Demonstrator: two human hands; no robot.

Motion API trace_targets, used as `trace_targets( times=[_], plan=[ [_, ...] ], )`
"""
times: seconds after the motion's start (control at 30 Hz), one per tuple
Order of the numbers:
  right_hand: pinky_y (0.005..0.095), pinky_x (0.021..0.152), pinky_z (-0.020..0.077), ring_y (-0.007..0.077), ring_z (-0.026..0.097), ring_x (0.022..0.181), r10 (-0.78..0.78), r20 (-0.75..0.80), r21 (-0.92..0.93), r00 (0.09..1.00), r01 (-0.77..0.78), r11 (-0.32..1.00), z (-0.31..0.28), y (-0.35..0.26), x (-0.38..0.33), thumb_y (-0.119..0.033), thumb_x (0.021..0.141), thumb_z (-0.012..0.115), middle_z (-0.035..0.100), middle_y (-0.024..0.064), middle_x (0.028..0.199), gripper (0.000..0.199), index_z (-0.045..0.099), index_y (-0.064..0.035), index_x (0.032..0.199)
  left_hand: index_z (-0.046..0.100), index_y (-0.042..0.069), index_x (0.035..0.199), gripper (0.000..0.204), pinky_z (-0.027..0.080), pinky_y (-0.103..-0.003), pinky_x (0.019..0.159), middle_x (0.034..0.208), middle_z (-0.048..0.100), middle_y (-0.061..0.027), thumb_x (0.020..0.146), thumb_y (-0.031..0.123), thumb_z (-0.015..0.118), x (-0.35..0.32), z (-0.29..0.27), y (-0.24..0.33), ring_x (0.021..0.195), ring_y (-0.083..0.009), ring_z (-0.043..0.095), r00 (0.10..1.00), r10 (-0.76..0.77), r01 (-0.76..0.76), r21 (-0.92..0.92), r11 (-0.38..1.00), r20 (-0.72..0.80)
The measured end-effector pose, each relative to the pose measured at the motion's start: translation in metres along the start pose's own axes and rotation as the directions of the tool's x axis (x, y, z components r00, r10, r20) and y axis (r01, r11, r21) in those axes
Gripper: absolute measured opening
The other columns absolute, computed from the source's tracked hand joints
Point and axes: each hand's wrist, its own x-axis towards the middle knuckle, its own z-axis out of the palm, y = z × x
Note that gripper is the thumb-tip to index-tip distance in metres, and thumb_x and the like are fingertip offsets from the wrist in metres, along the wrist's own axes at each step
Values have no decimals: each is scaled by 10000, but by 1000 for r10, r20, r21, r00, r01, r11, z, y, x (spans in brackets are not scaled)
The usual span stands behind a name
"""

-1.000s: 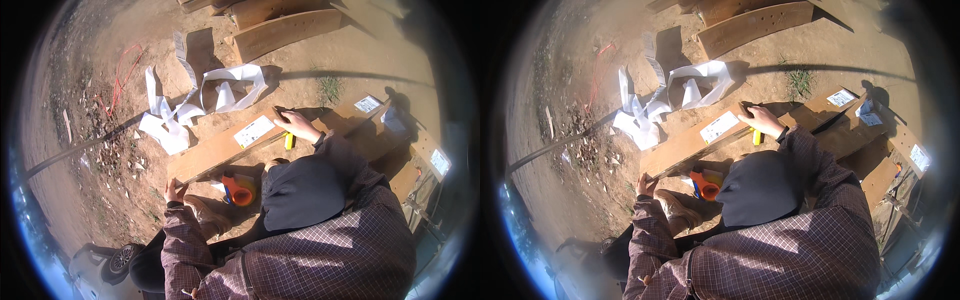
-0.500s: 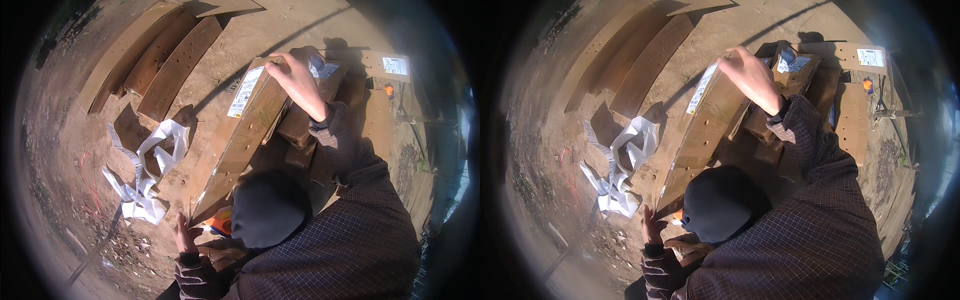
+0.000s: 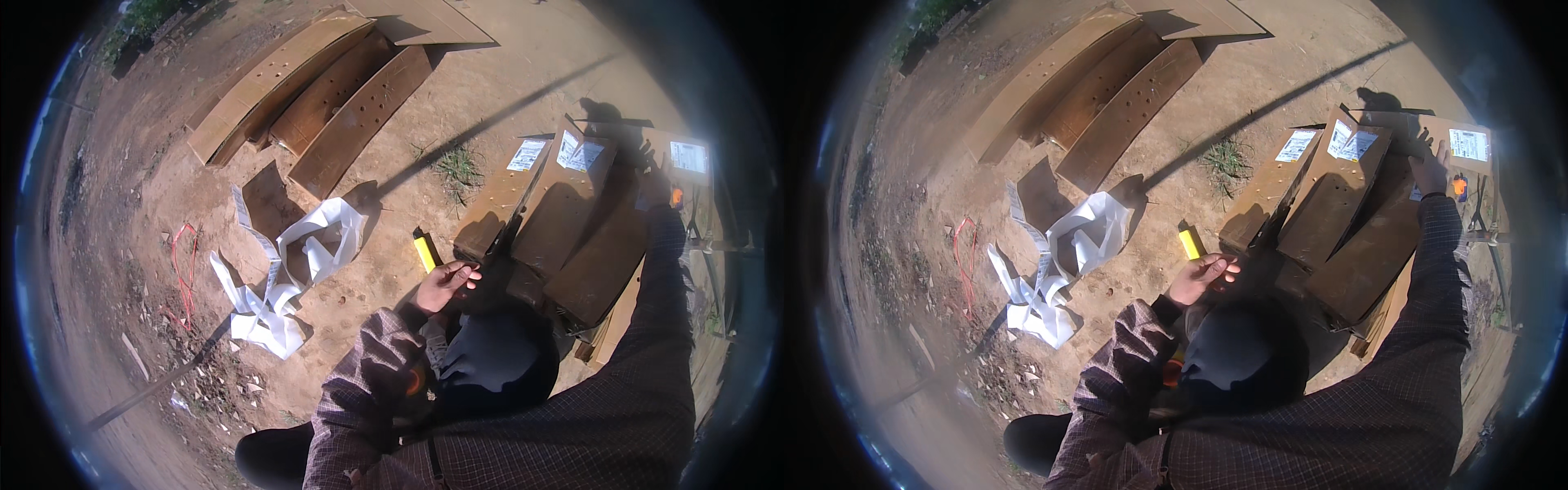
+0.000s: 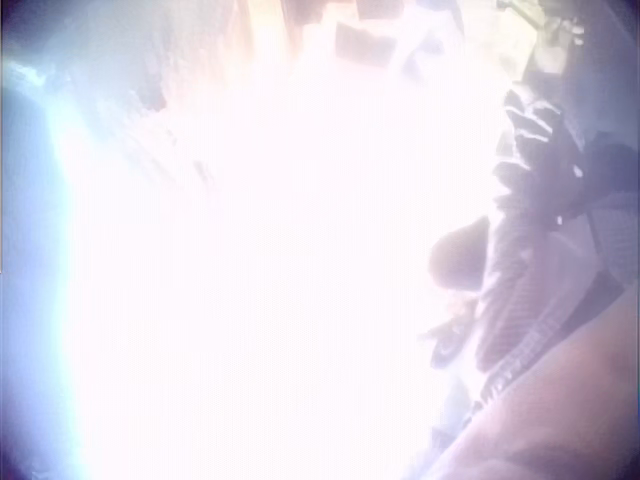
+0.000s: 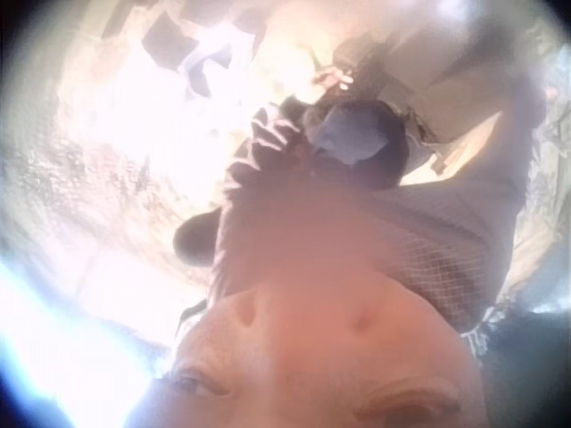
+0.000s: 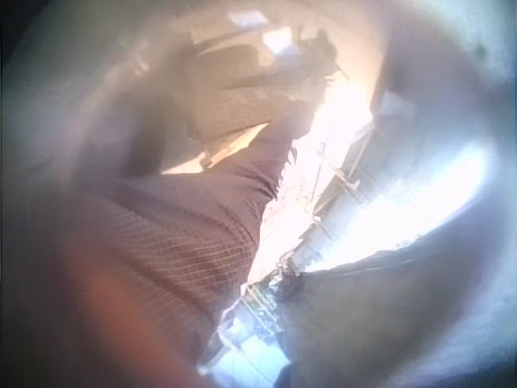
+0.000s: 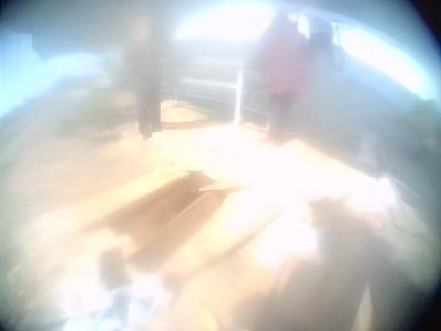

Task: The person sits on the ground and assembles cardboard pieces by cutting them with a utility knife and securing them with tape. The person handles cardboard, tape, and a utility knife to create a structured assembly.

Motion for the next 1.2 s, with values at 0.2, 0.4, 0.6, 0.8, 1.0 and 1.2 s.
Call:
trace_targets(
  times=[0.2,0.4,0.6,0.8,1.0,1.2],
  plan=[
    [429,982,508,365,627,1142,-794,-245,511,556,770,381,-138,-412,-68,-167,903,704,667,152,1249,458,611,-104,1347,595,43,1376,364,567,-323,883,1219,702,-86,1059,221,575,-83,-164,-43,1114,-169,650,774,334,-17,510,860,-538],
    [441,1135,365,263,495,1349,-910,-404,179,97,984,26,-103,-699,-106,-198,778,815,563,64,1415,786,483,-211,1491,330,51,1555,756,513,-443,995,1588,339,-281,928,208,724,-109,-251,-22,1309,-420,551,505,742,266,897,354,-442],
    [406,1029,473,286,625,1165,-971,-237,385,31,921,-64,-68,-714,-88,-302,797,792,667,46,1281,525,654,-181,1288,543,40,1410,455,537,-353,984,1471,517,-218,975,104,663,-148,-224,-9,1193,-279,658,391,578,-91,594,799,-717],
    [403,1082,413,228,581,1221,-952,-261,393,-162,883,-258,-39,-589,-101,-290,749,808,656,26,1258,546,670,-192,1268,283,151,1593,937,507,-420,1058,1506,449,-161,846,131,846,-65,-122,-47,1330,-289,522,485,281,-252,176,952,-828],
    [402,1056,422,192,592,1201,-930,-345,379,-125,888,-260,-41,-550,-182,-333,800,754,659,-10,1229,503,667,-222,1283,408,100,1445,970,412,-440,1098,1378,458,-189,683,350,953,-5,-105,-66,1237,-344,484,275,437,-162,407,899,-857],
    [395,1032,449,200,580,1159,-805,-593,425,3,850,-311,-104,-523,-236,-232,848,749,641,13,1171,436,670,-208,1276,425,184,1399,680,553,-420,888,1294,568,-67,872,330,829,-123,-81,-40,1179,-193,590,537,-45,-347,-269,898,-842]
  ],
)
